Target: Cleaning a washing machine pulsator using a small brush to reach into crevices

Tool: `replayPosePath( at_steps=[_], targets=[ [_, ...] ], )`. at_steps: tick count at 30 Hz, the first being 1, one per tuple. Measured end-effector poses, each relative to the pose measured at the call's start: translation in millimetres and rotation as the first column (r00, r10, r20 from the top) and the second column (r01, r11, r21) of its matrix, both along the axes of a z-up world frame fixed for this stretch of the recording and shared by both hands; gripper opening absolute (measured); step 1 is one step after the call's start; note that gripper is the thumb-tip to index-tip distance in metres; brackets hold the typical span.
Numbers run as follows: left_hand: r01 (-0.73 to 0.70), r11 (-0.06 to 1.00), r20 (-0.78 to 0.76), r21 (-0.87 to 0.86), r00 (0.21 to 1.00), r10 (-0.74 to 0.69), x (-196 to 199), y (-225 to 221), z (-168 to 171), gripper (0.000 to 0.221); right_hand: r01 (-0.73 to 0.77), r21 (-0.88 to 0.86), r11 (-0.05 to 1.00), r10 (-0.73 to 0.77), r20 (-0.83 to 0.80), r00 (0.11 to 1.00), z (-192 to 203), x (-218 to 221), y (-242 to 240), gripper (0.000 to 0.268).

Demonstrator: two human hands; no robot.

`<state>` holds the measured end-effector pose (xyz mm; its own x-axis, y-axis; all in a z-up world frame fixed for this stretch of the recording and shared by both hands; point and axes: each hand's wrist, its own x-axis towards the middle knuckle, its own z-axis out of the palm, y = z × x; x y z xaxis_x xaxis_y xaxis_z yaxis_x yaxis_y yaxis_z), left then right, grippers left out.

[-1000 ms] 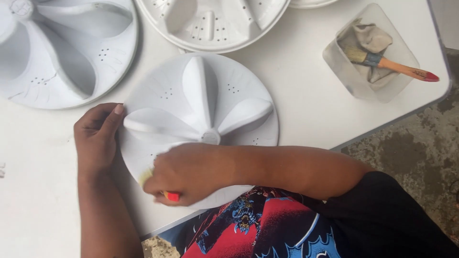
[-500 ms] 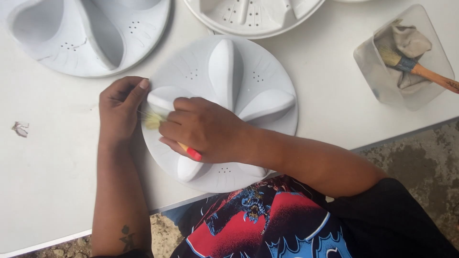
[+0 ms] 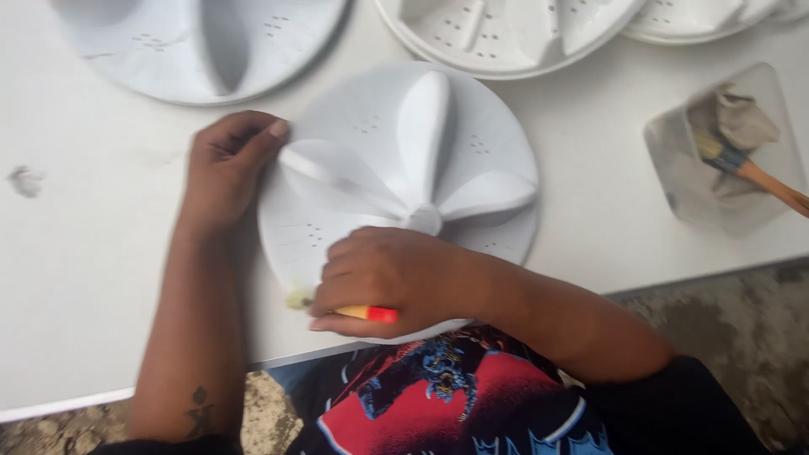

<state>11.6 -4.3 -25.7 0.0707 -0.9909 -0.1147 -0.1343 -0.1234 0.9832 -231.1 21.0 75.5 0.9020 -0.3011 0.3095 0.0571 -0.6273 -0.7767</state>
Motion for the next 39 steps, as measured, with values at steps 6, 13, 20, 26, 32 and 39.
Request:
replayPosePath(
  at_steps=[6,13,20,26,32,39],
  targets=[
    [-0.087,0.983,0.181,0.161,0.982,0.057,17.8,3.1,-36.5,0.009,0.208,-0.286,0.936,-0.225,-0.029,0.974,-6.0,-4.3,-4.1,0.019],
    [0.099,0.907,-0.240,0.410,0.971,0.002,25.6,4.2,-64.6,0.036,0.426,-0.518,0.742,-0.381,0.197,0.903,-20.6,6.6,9.8,0.025],
    [0.010,0.964,-0.168,0.266,0.985,0.036,19.1,3.8,-64.4,0.025,0.199,-0.222,0.955,-0.157,0.191,0.969,-10.5,2.3,-1.2,0.021],
    [-0.041,0.993,0.129,0.114,0.991,0.026,30.8,9.6,-43.2,0.022,0.067,-0.264,0.962,-0.054,0.056,0.997,-12.3,2.3,5.0,0.013],
    [-0.081,0.988,0.120,0.130,0.991,0.066,24.1,12.4,-40.5,0.021,0.276,-0.447,0.851,-0.221,0.174,0.960,-5.3,-4.1,-1.9,0.021],
    [-0.045,0.998,0.159,0.047,0.987,0.037,12.6,5.7,-5.3,0.010,0.036,-0.031,0.999,-0.032,0.117,0.993,5.3,-12.7,-6.9,0.015]
  ],
)
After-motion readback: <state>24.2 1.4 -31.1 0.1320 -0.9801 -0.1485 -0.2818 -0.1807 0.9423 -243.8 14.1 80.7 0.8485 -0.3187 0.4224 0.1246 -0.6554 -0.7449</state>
